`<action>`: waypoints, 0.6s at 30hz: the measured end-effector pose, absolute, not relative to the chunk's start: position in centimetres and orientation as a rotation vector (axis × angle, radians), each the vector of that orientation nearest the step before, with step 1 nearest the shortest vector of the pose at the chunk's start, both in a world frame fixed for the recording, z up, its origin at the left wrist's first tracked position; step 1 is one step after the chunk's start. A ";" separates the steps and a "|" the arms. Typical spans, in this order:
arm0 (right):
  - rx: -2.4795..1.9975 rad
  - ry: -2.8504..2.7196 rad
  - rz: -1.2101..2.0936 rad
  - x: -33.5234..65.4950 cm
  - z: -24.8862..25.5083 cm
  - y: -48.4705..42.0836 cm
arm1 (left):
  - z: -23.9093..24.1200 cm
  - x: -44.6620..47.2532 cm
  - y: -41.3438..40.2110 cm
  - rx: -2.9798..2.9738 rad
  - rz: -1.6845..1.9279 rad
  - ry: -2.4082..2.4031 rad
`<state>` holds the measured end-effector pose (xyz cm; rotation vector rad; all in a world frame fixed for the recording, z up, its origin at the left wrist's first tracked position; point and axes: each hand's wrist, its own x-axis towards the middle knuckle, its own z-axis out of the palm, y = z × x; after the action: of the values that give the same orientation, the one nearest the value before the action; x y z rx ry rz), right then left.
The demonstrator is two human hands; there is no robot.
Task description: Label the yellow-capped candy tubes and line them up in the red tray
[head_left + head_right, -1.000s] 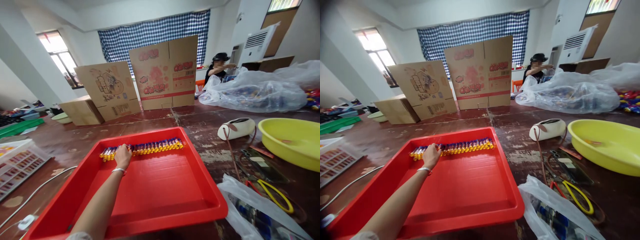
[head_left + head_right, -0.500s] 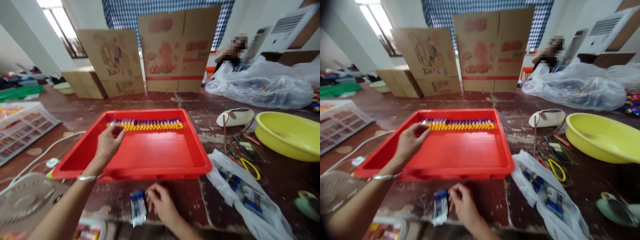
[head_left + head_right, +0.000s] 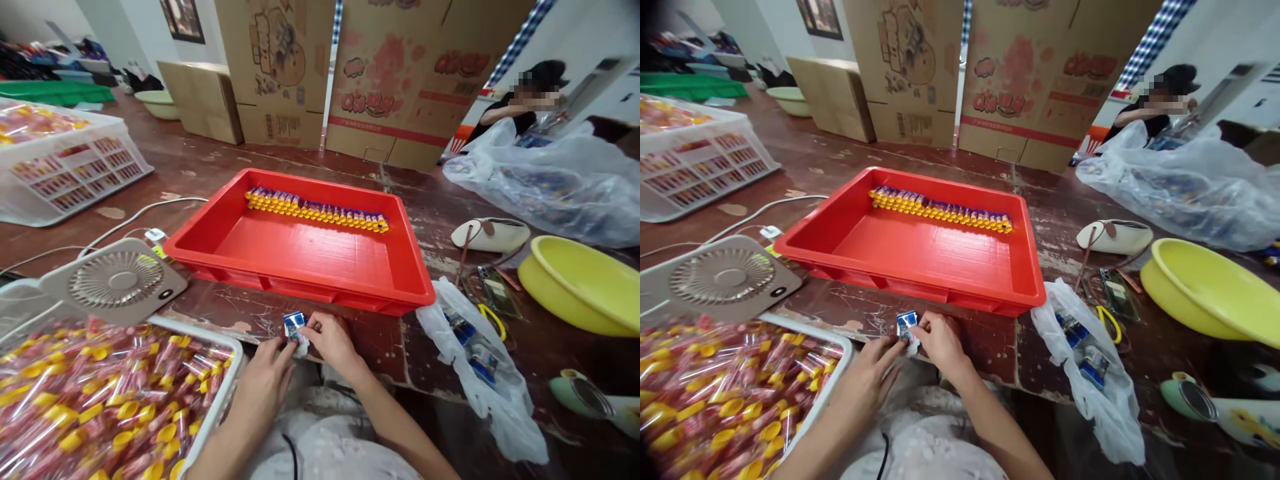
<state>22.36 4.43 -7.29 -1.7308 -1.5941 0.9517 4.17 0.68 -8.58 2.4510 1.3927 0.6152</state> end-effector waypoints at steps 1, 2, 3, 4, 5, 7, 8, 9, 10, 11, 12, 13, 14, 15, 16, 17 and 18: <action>-1.693 -1.578 0.970 22.4 -7.5 4.4 | -8.7 4.3 0.6 2.472 0.616 1.411; -1.656 -1.568 0.981 22.6 -7.6 4.3 | -8.8 4.4 0.6 2.485 0.616 1.428; -1.626 -1.569 0.981 22.7 -7.7 4.2 | -8.9 4.4 0.5 2.495 0.616 1.440; -1.605 -1.581 0.972 22.9 -7.8 4.2 | -9.0 4.5 0.5 2.500 0.612 1.448; -1.591 -1.597 0.963 23.1 -7.9 4.1 | -9.1 4.5 0.4 2.503 0.606 1.450; -1.582 -1.622 0.963 23.4 -7.8 4.1 | -9.0 4.6 0.3 2.498 0.597 1.450; -1.581 -1.629 0.971 23.5 -7.8 4.0 | -8.9 4.7 0.2 2.488 0.595 1.453; -1.578 -1.630 0.983 23.6 -7.8 4.0 | -8.6 4.8 0.1 2.474 0.590 1.458; -1.569 -1.626 0.996 23.7 -7.8 3.9 | -8.3 5.0 -0.1 2.455 0.575 1.462; -1.555 -1.619 1.007 23.8 -7.8 3.7 | -7.9 5.1 -0.2 2.436 0.548 1.462; -1.539 -1.608 1.011 23.9 -7.9 3.6 | -7.5 5.2 -0.4 2.419 0.515 1.461; -1.522 -1.590 1.010 24.1 -8.1 3.5 | -7.0 5.3 -0.5 2.405 0.479 1.459; -1.503 -1.565 1.008 24.2 -8.3 3.4 | -6.5 5.2 -0.5 2.394 0.444 1.456; -1.486 -1.530 1.007 24.4 -8.5 3.3 | -6.0 4.9 -0.4 2.382 0.413 1.459; -1.473 -1.481 1.013 24.7 -8.8 3.3 | -5.5 4.3 -0.3 2.364 0.384 1.476; -1.463 -1.426 1.030 24.9 -9.1 3.3 | -5.0 3.4 -0.1 2.338 0.356 1.512; -1.451 -1.369 1.056 25.1 -9.3 3.2 | -4.4 2.0 0.0 2.302 0.323 1.568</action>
<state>25.10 3.25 -9.31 -1.4507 -1.3690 1.0558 1.98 0.03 -4.43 2.3025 1.5679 0.3234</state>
